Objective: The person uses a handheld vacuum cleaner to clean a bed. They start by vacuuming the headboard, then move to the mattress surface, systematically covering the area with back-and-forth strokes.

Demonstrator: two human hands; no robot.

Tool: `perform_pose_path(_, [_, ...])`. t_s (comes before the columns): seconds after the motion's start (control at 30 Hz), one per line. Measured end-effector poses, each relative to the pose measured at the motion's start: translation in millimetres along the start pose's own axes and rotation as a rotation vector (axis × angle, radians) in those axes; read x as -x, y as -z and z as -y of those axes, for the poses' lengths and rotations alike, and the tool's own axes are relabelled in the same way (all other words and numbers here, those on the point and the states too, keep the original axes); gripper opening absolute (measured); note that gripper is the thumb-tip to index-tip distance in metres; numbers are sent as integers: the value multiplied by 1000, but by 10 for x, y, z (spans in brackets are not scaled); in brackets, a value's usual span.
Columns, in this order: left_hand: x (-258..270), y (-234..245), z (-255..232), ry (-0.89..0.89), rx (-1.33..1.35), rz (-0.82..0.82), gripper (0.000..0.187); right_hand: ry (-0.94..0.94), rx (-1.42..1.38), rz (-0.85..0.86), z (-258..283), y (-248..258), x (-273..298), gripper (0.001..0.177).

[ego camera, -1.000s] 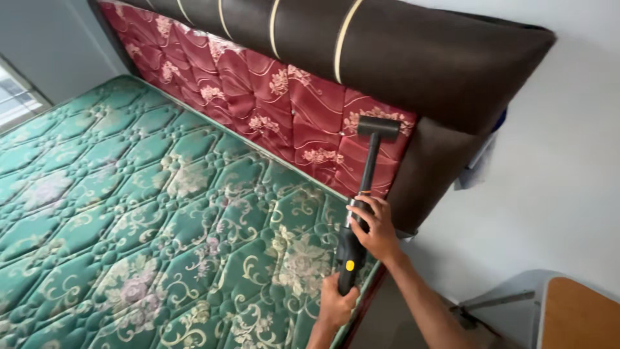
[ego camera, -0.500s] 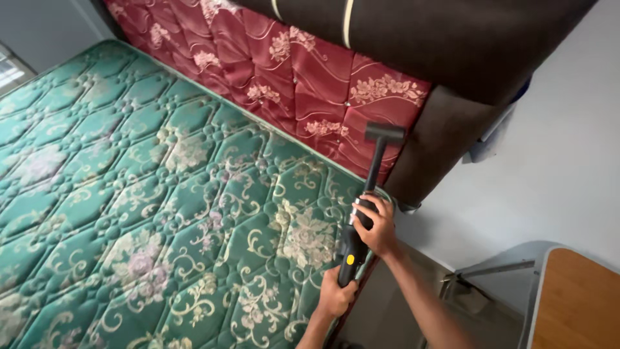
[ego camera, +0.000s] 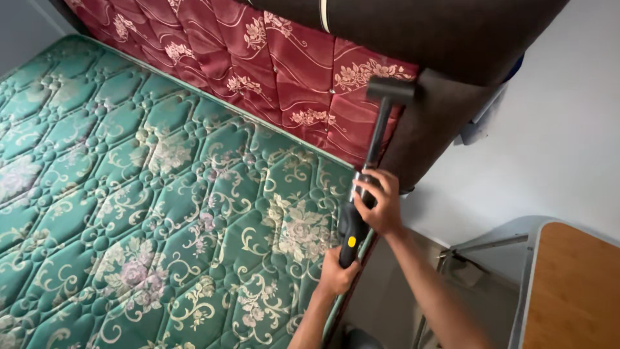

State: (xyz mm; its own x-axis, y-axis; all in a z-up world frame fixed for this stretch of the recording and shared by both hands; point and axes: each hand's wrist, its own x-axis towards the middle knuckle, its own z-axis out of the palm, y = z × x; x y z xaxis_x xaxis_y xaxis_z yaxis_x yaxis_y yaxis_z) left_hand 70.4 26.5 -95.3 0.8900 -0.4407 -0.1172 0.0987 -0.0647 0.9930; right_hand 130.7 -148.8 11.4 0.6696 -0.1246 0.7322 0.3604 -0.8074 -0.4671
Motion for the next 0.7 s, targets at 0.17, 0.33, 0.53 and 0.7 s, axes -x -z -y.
perform_pose_path(0.17, [152, 51, 382, 71, 68, 44, 15, -83, 2, 44, -223, -284, 523, 28])
perform_pose_path(0.33, [237, 86, 693, 274, 159, 4, 16, -258, -17, 148, -423, -594, 994, 26])
perform_pose_path(0.53, [345, 277, 621, 187, 11, -35, 15, -271, -60, 173, -330, -686, 1034, 28])
perform_pose_path(0.7, [202, 284, 199, 109, 59, -8, 17, -167, -29, 35, 15, -450, 400, 28])
